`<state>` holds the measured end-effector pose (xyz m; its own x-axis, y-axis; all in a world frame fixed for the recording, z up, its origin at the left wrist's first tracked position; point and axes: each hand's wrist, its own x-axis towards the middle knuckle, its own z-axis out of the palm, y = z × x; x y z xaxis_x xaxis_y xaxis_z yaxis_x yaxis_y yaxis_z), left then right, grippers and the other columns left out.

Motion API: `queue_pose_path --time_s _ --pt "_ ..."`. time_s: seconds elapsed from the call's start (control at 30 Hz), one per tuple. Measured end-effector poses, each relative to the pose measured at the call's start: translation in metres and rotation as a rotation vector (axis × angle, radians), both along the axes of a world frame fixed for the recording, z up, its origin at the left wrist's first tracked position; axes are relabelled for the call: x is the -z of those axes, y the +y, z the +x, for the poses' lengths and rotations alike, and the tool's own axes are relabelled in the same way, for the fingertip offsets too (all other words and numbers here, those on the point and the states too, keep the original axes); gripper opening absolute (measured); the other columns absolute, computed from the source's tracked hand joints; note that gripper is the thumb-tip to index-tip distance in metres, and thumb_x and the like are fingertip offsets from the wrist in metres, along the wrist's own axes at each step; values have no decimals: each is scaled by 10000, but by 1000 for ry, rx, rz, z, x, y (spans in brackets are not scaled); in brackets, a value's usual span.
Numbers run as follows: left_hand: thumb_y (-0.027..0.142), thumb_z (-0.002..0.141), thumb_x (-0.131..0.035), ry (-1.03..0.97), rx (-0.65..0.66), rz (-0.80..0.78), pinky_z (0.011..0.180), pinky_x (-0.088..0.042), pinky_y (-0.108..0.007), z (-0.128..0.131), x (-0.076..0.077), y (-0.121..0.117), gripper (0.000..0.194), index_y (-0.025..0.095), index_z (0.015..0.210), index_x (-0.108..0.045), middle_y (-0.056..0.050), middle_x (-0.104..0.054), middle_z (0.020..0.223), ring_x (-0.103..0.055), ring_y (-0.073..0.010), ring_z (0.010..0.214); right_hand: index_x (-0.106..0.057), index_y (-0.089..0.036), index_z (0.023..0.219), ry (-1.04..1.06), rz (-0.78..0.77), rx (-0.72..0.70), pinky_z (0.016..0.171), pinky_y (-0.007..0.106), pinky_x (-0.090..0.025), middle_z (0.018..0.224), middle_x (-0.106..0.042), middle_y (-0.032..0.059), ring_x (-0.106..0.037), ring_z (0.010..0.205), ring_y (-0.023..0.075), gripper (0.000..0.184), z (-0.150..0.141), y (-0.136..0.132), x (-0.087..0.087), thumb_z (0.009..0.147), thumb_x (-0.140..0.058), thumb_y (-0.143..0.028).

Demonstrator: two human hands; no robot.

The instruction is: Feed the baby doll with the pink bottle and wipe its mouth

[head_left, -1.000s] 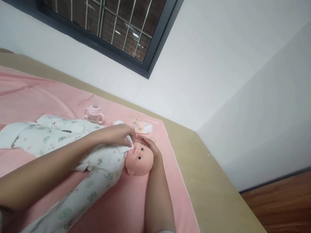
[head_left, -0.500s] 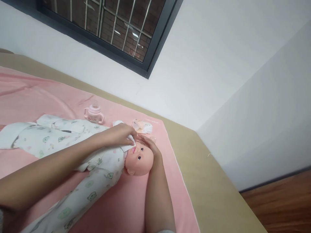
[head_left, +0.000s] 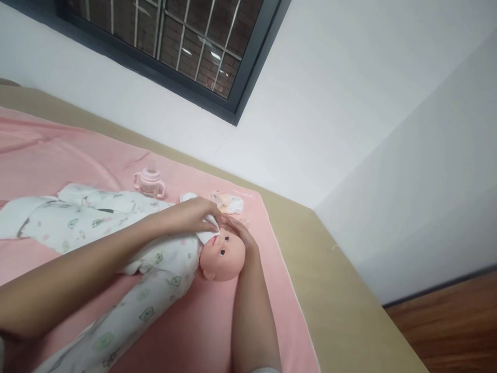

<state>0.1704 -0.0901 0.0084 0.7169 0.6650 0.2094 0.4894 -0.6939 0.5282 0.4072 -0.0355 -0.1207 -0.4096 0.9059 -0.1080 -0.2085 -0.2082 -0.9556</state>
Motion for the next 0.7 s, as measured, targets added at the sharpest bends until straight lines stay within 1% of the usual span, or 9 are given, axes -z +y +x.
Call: queue_pose_path --time_s 0.1,0.2,0.4,0.5,0.7 --pt "184 783 -601 9 27 -27 721 -417 -215 0 -4 -6 153 217 858 -730 0 -692 914 -625 -168 856 -639 -229 1121 0 -2 6 1062 425 -376 1237 -632 70 -529 1230 252 444 0 -1 0 726 -674 -429" --pt "163 773 -598 33 41 -19 718 -418 -217 1 -4 -9 175 217 864 -737 -9 -678 916 -621 -171 856 -640 -230 1113 33 11 8 1063 426 -375 1218 -644 70 -541 1216 248 426 0 -1 3 728 -673 -412" --pt "176 741 -595 24 65 4 712 -420 -226 5 8 -4 177 220 846 -731 -13 -660 889 -610 -181 831 -628 -244 1112 71 13 1 1071 431 -367 1234 -636 57 -566 1185 235 410 1 -1 10 735 -665 -400" --pt "202 741 -601 14 46 26 699 -415 -232 6 12 -1 153 221 826 -727 -14 -653 871 -606 -185 817 -632 -245 1106 74 13 -13 1072 426 -366 1233 -635 55 -568 1183 232 403 1 -1 9 733 -668 -391" --pt "206 750 -569 -2 29 47 674 -405 -240 6 12 -1 163 215 816 -718 -12 -651 841 -605 -180 787 -638 -235 1113 23 9 7 1047 414 -390 1213 -647 63 -557 1187 241 428 -1 -2 1 726 -671 -416"
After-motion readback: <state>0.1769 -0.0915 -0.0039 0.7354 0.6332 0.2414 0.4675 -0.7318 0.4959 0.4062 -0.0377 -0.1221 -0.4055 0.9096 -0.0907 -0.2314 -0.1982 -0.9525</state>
